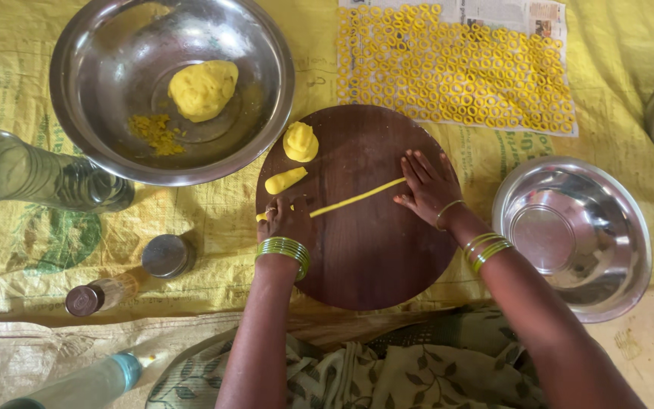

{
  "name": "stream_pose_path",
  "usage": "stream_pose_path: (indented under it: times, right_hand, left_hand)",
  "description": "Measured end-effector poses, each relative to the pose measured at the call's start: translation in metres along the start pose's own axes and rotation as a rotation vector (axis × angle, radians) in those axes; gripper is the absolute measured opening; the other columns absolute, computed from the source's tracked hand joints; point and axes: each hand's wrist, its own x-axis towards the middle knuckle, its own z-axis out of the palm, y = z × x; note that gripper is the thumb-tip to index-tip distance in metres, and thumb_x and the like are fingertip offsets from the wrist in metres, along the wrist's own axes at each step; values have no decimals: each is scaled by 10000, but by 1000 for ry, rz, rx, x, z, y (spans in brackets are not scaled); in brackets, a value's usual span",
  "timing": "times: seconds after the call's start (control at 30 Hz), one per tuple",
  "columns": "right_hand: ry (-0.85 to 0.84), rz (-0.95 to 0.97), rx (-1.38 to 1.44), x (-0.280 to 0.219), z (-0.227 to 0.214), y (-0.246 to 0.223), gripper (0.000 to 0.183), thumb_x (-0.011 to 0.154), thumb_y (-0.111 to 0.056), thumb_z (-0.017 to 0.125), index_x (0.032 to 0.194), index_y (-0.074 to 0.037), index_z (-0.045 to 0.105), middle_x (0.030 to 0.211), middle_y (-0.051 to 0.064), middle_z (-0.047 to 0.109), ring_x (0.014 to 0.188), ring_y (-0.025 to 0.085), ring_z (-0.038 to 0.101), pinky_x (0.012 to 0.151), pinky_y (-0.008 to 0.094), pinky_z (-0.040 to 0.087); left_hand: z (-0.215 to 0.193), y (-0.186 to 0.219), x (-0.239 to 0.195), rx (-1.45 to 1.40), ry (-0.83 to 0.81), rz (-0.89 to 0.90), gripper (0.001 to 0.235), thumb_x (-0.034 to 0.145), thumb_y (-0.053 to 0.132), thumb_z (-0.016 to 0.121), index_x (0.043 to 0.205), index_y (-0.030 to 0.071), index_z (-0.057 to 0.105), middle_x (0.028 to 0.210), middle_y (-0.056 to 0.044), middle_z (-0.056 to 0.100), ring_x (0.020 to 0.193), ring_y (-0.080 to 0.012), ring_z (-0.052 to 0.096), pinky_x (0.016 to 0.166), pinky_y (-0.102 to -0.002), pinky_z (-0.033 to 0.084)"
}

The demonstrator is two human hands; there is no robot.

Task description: The person rolls small pieces of yellow dough into thin ropes on a wooden board, then joins the ends to form rings and places them on a newspaper. The person repeats this process with multiple dough pieces.

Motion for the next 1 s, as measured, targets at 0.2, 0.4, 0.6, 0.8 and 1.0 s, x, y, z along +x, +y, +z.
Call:
stream_pose_path:
  times: [0.2, 0.4, 0.6, 0.8, 1.0]
  right_hand:
    - [-47, -20, -11, -10, -7, -2, 889, 956, -677, 383, 1603, -89, 224, 1693, 75, 180, 1574, 223, 105, 1235, 601, 58]
    - [-265, -117, -11, -75, -21, 4, 881, 962, -656, 376, 1606, -103, 142, 1697, 61, 86, 1562, 224, 64, 1224, 591, 41]
    - [-131, 70, 162, -96, -16, 37, 869, 979, -586, 403, 1617, -68, 120, 1707, 114, 67, 1573, 254, 25, 1214, 599, 29]
    - [-139, 177, 209, -91, -13, 36, 908, 959, -627, 414, 1613, -73, 115, 1702, 117, 64, 1577, 280, 0, 1217, 590, 37]
    - [-306, 69, 132, -96, -26, 9, 918, 965, -650, 399, 1611, -78, 87, 1704, 115, 35, 1568, 265, -5, 1210, 595, 34]
  left_hand:
    - [0, -3, 0, 14, 16, 0, 544, 1032, 280, 500, 1527, 116, 342, 1559, -222, 328, 1481, -383, 323, 1144, -581, 373]
    - [9, -2, 5, 5, -33, -17, 575, 995, 286, 557, 1504, 97, 367, 1563, -229, 323, 1497, -383, 294, 1152, -573, 365]
    - [16, -7, 7, 0, 34, -15, 513, 1018, 235, 480, 1503, 100, 378, 1553, -207, 352, 1490, -375, 323, 1128, -574, 400]
    - [14, -6, 7, 16, 7, -32, 485, 1035, 245, 472, 1499, 125, 400, 1564, -193, 364, 1483, -384, 356, 1138, -563, 413]
    - [17, -11, 9, -2, 7, -20, 564, 1007, 278, 503, 1531, 142, 345, 1564, -199, 331, 1474, -387, 341, 1138, -570, 391]
